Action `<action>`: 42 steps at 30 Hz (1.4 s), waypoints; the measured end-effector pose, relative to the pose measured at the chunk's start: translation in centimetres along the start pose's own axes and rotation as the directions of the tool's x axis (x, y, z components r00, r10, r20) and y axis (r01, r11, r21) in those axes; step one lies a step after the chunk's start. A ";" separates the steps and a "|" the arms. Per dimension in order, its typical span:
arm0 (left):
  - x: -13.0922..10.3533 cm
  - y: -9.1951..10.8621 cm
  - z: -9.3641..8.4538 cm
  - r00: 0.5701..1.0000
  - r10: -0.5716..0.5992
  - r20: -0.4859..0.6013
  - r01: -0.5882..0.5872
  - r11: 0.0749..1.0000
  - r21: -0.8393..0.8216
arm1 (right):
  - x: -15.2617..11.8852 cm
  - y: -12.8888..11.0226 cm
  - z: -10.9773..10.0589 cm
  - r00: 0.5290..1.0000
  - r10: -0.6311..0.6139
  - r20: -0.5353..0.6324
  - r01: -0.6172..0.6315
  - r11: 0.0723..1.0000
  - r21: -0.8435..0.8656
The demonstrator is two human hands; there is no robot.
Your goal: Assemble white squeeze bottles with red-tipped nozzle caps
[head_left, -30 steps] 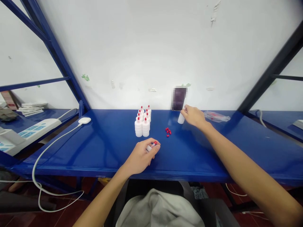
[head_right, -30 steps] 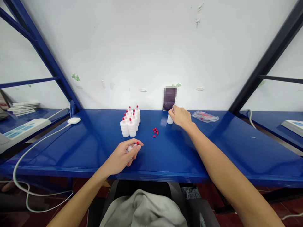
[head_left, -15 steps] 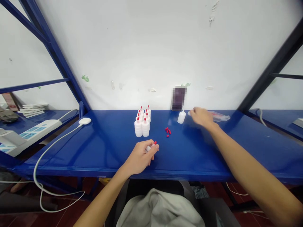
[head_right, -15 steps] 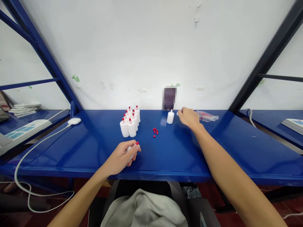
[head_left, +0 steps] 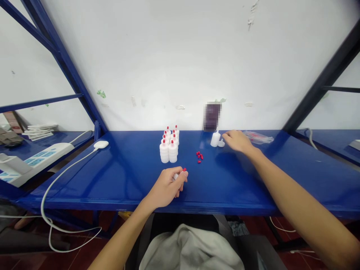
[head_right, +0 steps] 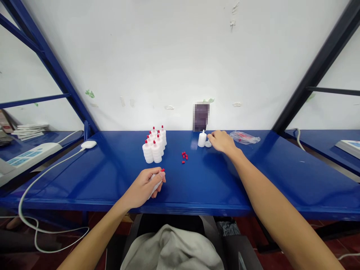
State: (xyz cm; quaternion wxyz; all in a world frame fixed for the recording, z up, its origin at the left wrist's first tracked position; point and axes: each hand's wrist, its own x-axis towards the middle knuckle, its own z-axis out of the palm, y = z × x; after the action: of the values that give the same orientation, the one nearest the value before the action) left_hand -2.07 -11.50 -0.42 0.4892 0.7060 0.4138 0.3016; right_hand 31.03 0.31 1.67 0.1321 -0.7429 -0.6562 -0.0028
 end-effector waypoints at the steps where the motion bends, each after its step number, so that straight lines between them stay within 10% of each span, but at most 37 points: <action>1: 0.0 0.0 0.0 1.000 0.003 0.007 -0.003 1.000 -0.021 | -0.4 -0.4 -0.3 0.999 -0.032 -0.038 0.033 0.999 0.024; 5: -0.2 -0.4 0.0 0.999 0.049 0.012 -0.048 0.997 -0.063 | -3.9 -4.6 -0.7 0.904 -0.394 -0.167 0.428 0.848 0.312; 11: -0.1 -0.5 0.2 0.993 0.120 -0.018 -0.118 0.990 0.072 | -11.1 -12.1 0.8 0.553 -0.831 -0.062 0.662 0.393 0.638; 15: -0.2 -0.2 0.3 0.978 0.204 0.040 -0.208 0.962 0.178 | -12.3 -13.2 2.1 0.597 -0.799 -0.070 0.512 0.313 0.800; 19: -0.8 0.0 0.4 0.930 0.367 0.036 -0.355 0.863 0.359 | -10.1 -12.0 2.0 0.816 -0.577 -0.033 0.165 0.178 0.970; 21: -1.0 0.0 0.4 0.908 0.414 0.061 -0.400 0.817 0.415 | -8.6 -10.7 1.2 0.878 -0.462 -0.125 0.274 0.271 0.923; 25: -1.0 0.1 0.3 0.931 0.357 0.075 -0.357 0.850 0.388 | -6.6 -8.0 -0.2 0.805 -0.593 -0.015 0.560 0.751 0.351; 29: -0.5 0.1 0.2 0.970 0.244 0.014 -0.239 0.935 0.262 | -6.5 -7.5 -0.2 0.820 -0.550 0.161 0.542 0.835 0.094; 32: -0.3 -0.1 0.3 0.981 0.196 0.007 -0.193 0.961 0.196 | -7.4 -8.3 -0.3 0.797 -0.598 0.086 0.576 0.795 0.188; 38: -0.2 -0.3 0.5 0.968 0.251 0.004 -0.249 0.957 0.146 | -10.9 -11.5 0.6 0.520 -0.851 -0.075 0.746 0.410 0.524; 42: -0.4 -0.3 0.5 0.976 0.217 -0.033 -0.212 0.971 0.107 | -10.5 -11.6 1.5 0.579 -0.783 -0.226 0.743 0.394 0.541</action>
State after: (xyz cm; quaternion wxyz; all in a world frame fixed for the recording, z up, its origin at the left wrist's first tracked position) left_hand -1.88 -12.00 -0.93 0.4075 0.7638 0.3609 0.3468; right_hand 18.03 -8.46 0.56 0.3148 -0.2792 -0.8925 0.1624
